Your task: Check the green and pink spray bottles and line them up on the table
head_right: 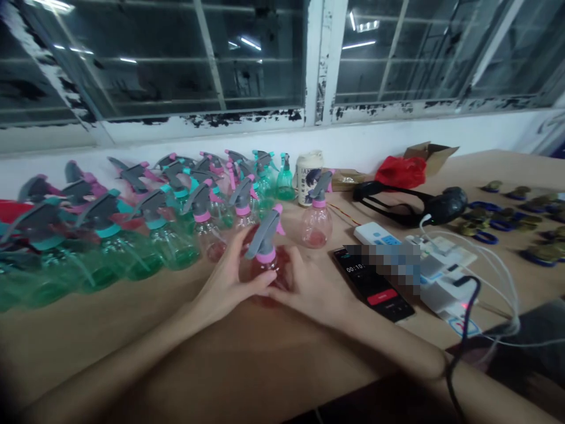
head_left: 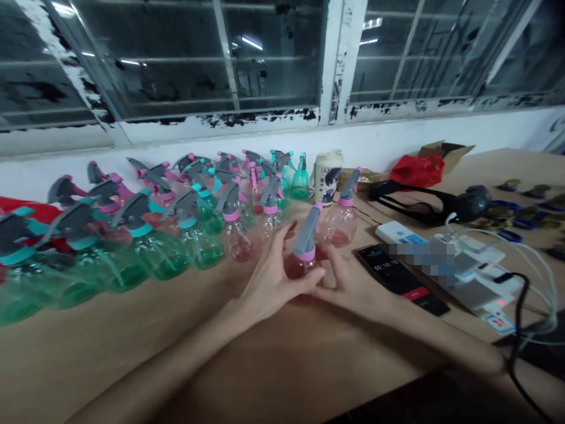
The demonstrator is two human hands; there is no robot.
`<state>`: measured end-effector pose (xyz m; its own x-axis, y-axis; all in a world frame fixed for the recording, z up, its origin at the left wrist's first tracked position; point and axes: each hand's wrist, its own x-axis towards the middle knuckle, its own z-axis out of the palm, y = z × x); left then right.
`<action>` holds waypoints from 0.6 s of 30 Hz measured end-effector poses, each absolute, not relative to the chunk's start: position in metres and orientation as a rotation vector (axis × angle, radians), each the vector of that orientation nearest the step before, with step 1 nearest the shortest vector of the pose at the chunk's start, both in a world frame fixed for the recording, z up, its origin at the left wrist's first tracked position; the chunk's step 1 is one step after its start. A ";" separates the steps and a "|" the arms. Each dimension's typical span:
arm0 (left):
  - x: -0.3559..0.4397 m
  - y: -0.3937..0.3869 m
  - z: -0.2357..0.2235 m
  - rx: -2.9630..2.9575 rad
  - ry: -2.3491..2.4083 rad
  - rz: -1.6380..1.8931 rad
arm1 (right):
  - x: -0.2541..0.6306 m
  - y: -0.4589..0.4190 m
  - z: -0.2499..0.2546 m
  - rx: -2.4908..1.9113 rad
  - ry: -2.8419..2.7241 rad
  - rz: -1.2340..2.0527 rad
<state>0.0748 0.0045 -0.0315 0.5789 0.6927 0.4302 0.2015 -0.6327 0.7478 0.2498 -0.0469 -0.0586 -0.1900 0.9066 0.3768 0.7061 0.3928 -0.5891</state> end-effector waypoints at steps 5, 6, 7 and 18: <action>0.052 -0.009 -0.068 2.192 0.897 0.908 | 0.282 -0.009 -0.061 -1.534 -1.981 0.116; 0.047 -0.014 -0.075 2.218 0.931 0.882 | 0.286 -0.002 -0.060 -1.557 -1.991 0.029; 0.041 -0.019 -0.081 2.252 0.946 0.843 | 0.289 0.004 -0.059 -1.575 -1.987 -0.029; 0.020 -0.020 -0.092 2.363 1.025 0.779 | 0.291 0.037 -0.053 -1.698 -1.949 -0.209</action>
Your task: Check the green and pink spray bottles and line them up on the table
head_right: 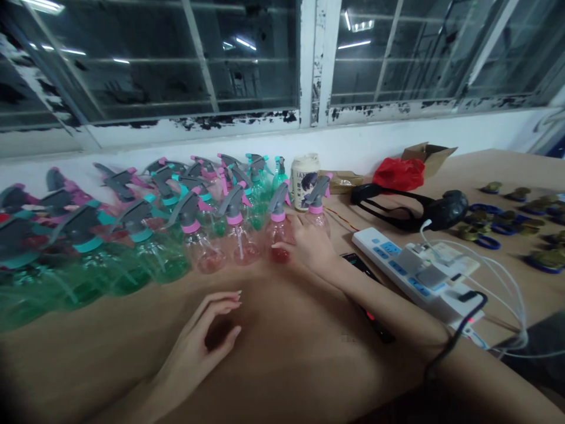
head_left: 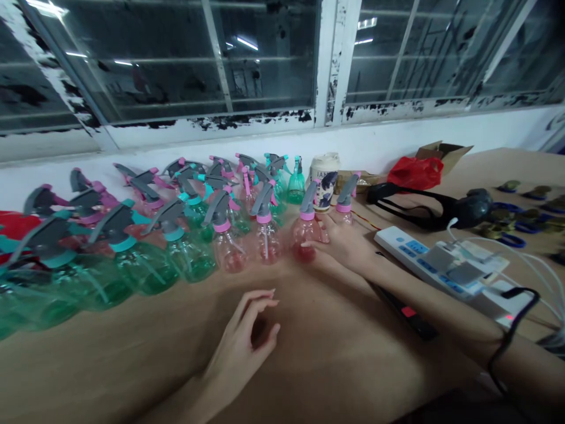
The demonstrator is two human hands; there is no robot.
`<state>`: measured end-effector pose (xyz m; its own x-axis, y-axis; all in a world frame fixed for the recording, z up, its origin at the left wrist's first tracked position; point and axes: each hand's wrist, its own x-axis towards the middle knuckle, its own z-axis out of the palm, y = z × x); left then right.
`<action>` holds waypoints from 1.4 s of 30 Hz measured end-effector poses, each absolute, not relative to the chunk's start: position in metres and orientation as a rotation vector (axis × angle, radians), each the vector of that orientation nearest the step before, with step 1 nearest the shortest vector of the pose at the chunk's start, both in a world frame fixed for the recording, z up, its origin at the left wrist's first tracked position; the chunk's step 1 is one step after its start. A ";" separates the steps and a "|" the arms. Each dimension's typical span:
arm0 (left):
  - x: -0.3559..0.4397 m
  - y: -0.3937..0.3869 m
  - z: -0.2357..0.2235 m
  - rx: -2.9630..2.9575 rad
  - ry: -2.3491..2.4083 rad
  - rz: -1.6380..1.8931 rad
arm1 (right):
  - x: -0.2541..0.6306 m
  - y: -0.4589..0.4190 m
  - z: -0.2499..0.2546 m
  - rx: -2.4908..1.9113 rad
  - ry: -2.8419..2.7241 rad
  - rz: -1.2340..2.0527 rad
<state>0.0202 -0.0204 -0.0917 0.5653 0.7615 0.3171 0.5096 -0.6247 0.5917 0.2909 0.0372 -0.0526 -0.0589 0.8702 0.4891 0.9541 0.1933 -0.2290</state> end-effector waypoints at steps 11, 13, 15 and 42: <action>0.029 -0.014 -0.089 2.351 1.022 0.725 | 0.281 0.044 -0.043 -1.840 -1.955 -0.222; 0.029 -0.013 -0.089 2.352 1.019 0.715 | 0.280 0.041 -0.042 -1.826 -1.952 -0.217; 0.028 -0.012 -0.091 2.352 1.008 0.716 | 0.282 0.034 -0.041 -1.798 -1.928 -0.210; 0.062 0.000 -0.072 2.189 0.982 0.673 | 0.338 0.021 -0.042 -1.460 -1.439 0.143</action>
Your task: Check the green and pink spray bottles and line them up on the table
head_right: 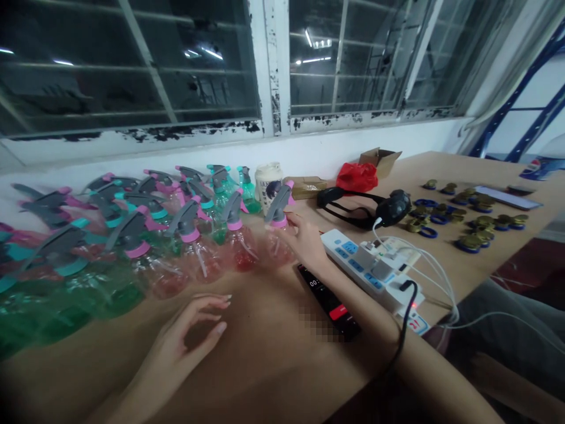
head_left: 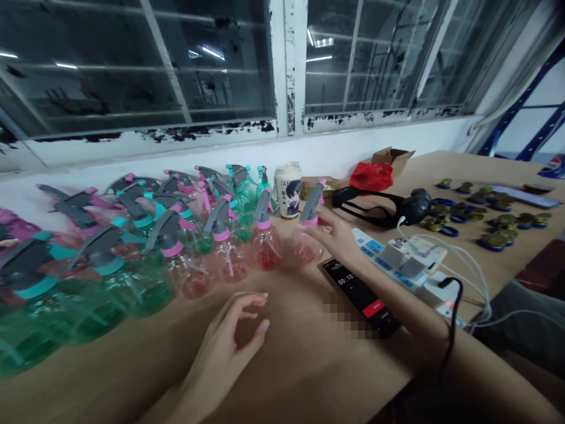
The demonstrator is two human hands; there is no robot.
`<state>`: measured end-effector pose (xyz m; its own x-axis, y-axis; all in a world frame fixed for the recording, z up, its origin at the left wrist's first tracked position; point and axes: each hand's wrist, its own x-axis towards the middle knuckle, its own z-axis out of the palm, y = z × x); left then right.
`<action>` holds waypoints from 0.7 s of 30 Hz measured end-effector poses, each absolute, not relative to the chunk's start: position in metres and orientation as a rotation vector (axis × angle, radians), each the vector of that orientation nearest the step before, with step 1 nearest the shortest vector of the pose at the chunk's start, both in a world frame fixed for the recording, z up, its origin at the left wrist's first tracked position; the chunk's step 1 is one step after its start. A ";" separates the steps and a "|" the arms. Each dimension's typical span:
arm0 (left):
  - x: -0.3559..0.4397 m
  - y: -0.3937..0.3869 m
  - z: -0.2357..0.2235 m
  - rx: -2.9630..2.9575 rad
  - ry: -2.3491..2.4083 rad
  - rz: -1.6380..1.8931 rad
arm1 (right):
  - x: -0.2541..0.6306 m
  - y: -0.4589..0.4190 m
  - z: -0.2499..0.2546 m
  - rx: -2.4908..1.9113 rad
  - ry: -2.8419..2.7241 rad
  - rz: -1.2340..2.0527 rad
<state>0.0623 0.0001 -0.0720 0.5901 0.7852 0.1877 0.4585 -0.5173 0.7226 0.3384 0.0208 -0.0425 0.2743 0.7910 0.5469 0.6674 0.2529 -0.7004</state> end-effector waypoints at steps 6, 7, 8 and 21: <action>0.057 -0.003 -0.037 2.169 0.895 0.743 | 0.287 -0.040 -0.026 -1.362 -1.549 0.269; 0.056 -0.004 -0.029 2.192 0.863 0.752 | 0.275 -0.046 -0.025 -1.336 -1.584 0.355; 0.055 -0.006 -0.022 2.208 0.842 0.754 | 0.263 -0.050 -0.024 -1.290 -1.623 0.452; 0.007 -0.005 -0.006 2.120 0.927 0.903 | 0.162 -0.030 -0.044 -0.933 -1.903 0.619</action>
